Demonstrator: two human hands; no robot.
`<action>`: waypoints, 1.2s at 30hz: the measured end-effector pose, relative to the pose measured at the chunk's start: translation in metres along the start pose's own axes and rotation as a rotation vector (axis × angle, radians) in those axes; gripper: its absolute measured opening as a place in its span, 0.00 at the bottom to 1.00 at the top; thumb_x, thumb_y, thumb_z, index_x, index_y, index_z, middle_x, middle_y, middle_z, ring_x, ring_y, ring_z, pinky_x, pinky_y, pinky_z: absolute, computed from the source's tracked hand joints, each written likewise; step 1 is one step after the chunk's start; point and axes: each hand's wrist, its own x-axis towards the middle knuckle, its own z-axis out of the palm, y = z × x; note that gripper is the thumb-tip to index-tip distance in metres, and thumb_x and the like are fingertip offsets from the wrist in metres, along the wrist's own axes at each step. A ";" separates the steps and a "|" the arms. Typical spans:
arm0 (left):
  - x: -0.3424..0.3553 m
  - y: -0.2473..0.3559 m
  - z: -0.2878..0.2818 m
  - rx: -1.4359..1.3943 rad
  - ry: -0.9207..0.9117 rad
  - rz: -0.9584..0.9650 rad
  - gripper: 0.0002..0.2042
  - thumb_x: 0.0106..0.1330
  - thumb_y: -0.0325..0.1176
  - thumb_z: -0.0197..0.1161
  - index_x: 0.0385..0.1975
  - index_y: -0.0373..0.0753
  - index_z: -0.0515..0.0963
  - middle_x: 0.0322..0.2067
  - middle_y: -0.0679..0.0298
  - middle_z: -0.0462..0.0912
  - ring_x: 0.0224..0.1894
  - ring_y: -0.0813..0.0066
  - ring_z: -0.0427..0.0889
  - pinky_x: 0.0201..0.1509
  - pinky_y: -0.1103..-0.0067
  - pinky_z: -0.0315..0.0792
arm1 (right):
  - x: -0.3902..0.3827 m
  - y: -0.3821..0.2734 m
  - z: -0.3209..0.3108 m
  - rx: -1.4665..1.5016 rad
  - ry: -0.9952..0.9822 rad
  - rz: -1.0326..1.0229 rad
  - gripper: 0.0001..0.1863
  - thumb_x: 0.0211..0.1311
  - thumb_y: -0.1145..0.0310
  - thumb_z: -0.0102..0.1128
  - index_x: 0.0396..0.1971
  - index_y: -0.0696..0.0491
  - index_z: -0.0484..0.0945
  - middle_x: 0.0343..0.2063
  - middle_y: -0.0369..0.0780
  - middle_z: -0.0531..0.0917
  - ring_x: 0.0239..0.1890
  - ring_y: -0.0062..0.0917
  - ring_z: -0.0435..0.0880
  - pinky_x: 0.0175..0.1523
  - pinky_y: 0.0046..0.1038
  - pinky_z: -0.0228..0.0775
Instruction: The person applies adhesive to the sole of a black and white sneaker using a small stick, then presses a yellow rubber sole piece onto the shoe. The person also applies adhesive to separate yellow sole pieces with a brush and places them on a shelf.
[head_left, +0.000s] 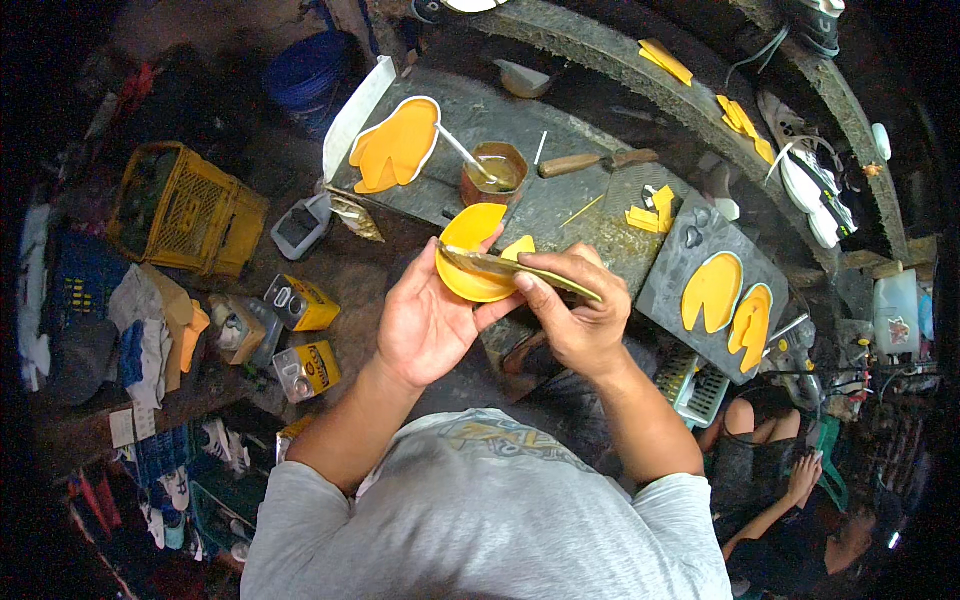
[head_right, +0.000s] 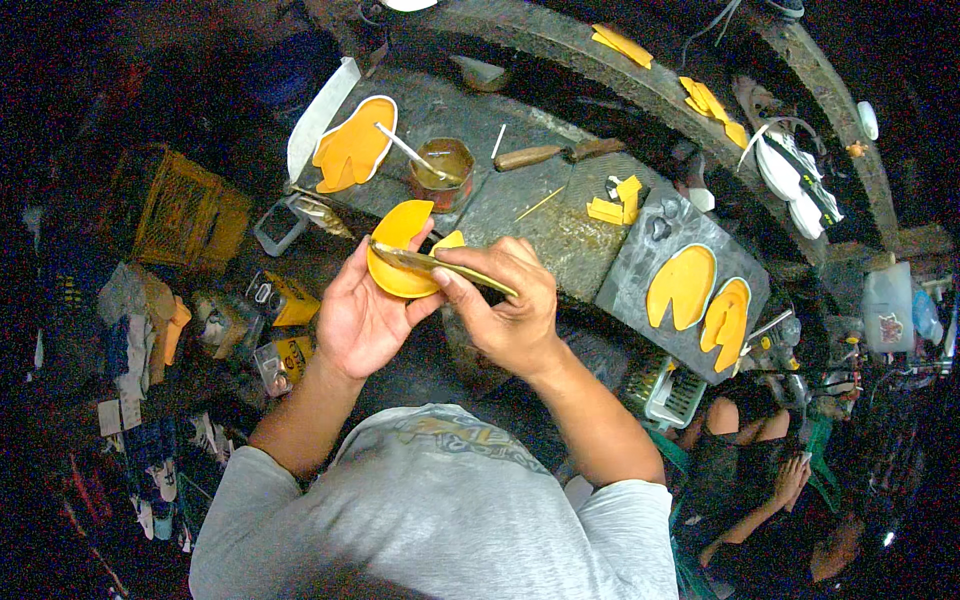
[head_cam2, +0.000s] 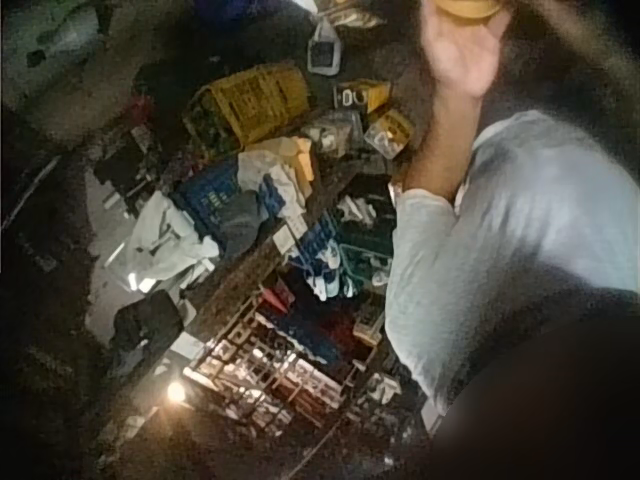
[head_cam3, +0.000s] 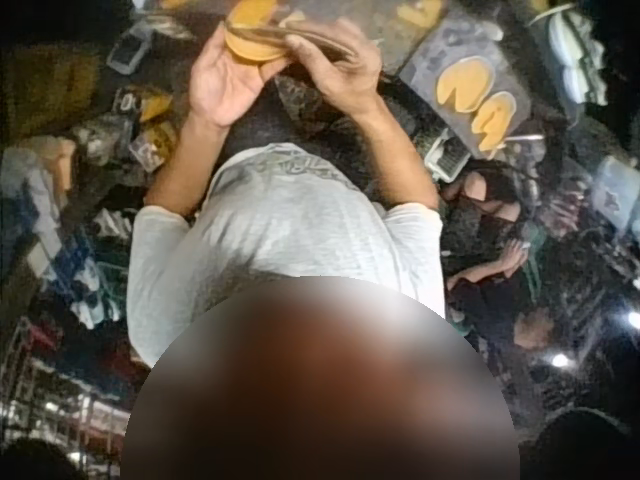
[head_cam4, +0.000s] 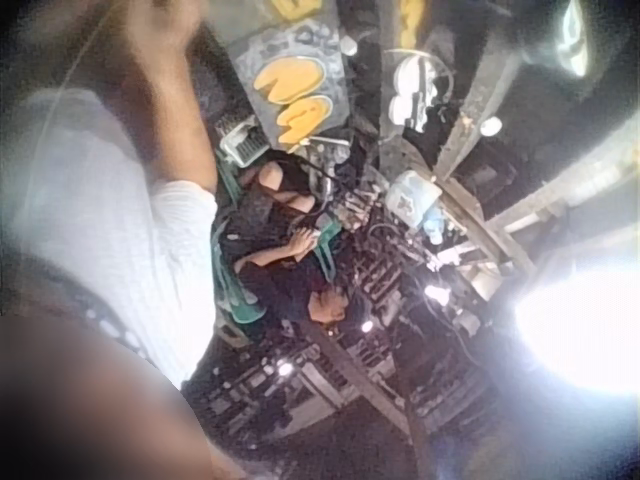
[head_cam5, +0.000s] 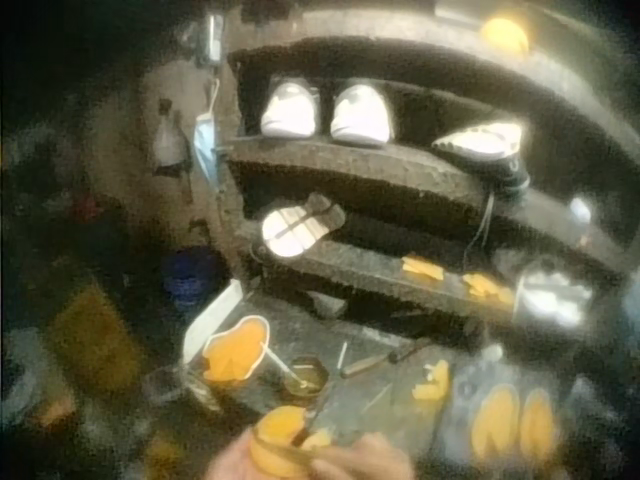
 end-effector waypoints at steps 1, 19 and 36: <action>0.000 0.001 0.000 0.000 -0.007 -0.008 0.26 0.82 0.47 0.37 0.72 0.38 0.59 0.70 0.56 0.67 0.71 0.55 0.68 0.73 0.50 0.64 | 0.001 0.000 -0.004 0.045 -0.025 0.034 0.12 0.54 0.73 0.75 0.40 0.53 0.88 0.29 0.38 0.87 0.27 0.25 0.79 0.36 0.28 0.68; -0.010 -0.004 0.016 0.316 0.110 -0.057 0.29 0.82 0.52 0.36 0.70 0.36 0.62 0.66 0.48 0.71 0.69 0.55 0.71 0.72 0.54 0.66 | 0.042 -0.007 -0.067 0.074 -0.428 0.047 0.10 0.52 0.72 0.77 0.36 0.54 0.90 0.31 0.39 0.89 0.32 0.27 0.82 0.41 0.30 0.73; -0.011 -0.013 0.020 0.534 0.235 0.183 0.26 0.82 0.49 0.40 0.66 0.34 0.67 0.62 0.50 0.75 0.66 0.58 0.75 0.69 0.58 0.71 | 0.000 -0.012 -0.033 -0.068 0.114 0.008 0.10 0.55 0.78 0.72 0.37 0.56 0.87 0.30 0.41 0.88 0.29 0.27 0.83 0.38 0.27 0.69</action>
